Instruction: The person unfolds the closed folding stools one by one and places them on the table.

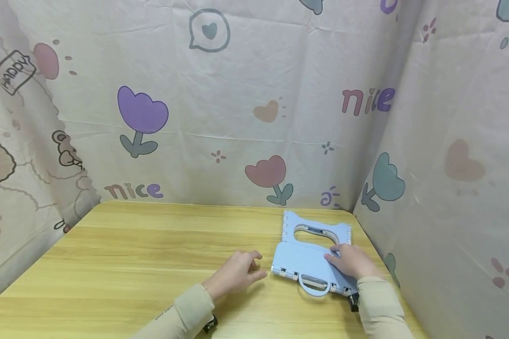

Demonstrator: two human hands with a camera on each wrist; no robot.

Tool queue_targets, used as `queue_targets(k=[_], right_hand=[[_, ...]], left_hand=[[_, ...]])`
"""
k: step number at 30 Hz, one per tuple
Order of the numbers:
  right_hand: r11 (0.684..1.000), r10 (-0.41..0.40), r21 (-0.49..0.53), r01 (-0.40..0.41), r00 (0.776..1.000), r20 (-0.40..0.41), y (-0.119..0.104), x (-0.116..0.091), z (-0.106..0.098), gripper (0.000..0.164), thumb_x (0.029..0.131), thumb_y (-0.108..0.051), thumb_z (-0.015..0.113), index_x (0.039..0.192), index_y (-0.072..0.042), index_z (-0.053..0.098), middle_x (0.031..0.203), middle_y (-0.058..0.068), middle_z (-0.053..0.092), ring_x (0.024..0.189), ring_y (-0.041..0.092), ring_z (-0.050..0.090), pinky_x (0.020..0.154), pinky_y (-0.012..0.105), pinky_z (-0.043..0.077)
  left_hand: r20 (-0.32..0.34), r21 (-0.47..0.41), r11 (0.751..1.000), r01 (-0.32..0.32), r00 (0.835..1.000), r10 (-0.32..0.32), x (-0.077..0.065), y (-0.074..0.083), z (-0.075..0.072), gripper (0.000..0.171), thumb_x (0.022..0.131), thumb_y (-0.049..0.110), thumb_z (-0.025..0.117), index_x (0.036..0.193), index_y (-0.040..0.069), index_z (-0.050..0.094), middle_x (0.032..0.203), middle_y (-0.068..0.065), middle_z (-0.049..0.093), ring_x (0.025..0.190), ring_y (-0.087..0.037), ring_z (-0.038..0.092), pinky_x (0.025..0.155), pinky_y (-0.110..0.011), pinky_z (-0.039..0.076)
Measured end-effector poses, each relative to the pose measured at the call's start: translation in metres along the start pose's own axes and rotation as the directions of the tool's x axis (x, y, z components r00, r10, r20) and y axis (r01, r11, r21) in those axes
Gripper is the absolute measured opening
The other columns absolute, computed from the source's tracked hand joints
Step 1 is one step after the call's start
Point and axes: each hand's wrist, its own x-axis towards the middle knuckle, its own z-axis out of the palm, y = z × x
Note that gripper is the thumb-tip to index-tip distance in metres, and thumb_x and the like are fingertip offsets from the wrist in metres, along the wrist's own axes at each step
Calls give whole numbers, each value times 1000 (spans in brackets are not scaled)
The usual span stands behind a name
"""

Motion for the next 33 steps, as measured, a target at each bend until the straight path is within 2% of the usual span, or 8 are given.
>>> queue_targets(k=[10, 16, 19, 26, 33], right_hand=[[999, -40, -25, 39, 998, -41, -28, -2, 9, 56, 104, -40, 68, 137, 6, 68, 136, 36, 67, 128, 58, 61, 110, 71, 49], [999, -48, -2, 48, 998, -31, -48, -3, 11, 55, 104, -39, 68, 138, 4, 68, 138, 33, 67, 132, 56, 61, 113, 70, 48], [999, -45, 7, 46, 998, -31, -56, -4, 13, 54, 104, -40, 68, 138, 2, 68, 139, 32, 68, 132, 55, 61, 113, 70, 48], [999, -42, 15, 43, 998, -41, -71, -7, 16, 52, 103, -41, 70, 136, 0, 71, 137, 31, 69, 128, 53, 64, 111, 69, 51], [996, -89, 5, 90, 992, -89, -85, -12, 19, 45, 99, -37, 76, 126, 0, 76, 127, 24, 76, 120, 46, 71, 106, 64, 56]], left_hand=[[-6, -19, 1000, 4, 1000, -4, -2, -7, -8, 50, 96, 33, 82, 131, -2, 69, 109, -17, 80, 99, -28, 77, 89, -39, 67], [-21, -45, 999, -25, 999, 24, -7, -14, -13, 29, 95, 28, 83, 110, 4, 73, 94, -8, 78, 84, -15, 70, 76, -28, 62], [-23, -57, 998, -20, 1000, 19, -9, -17, -14, 25, 95, 27, 83, 105, 6, 72, 89, -4, 75, 78, -10, 64, 70, -24, 57], [-41, -54, 999, -2, 999, 0, -12, -29, -19, 28, 96, 27, 82, 109, 5, 73, 86, -2, 72, 75, -9, 60, 67, -25, 54], [-49, -66, 997, 31, 998, -35, -18, -40, -28, 33, 97, 26, 80, 116, 0, 71, 86, -3, 69, 75, -12, 57, 64, -26, 51]])
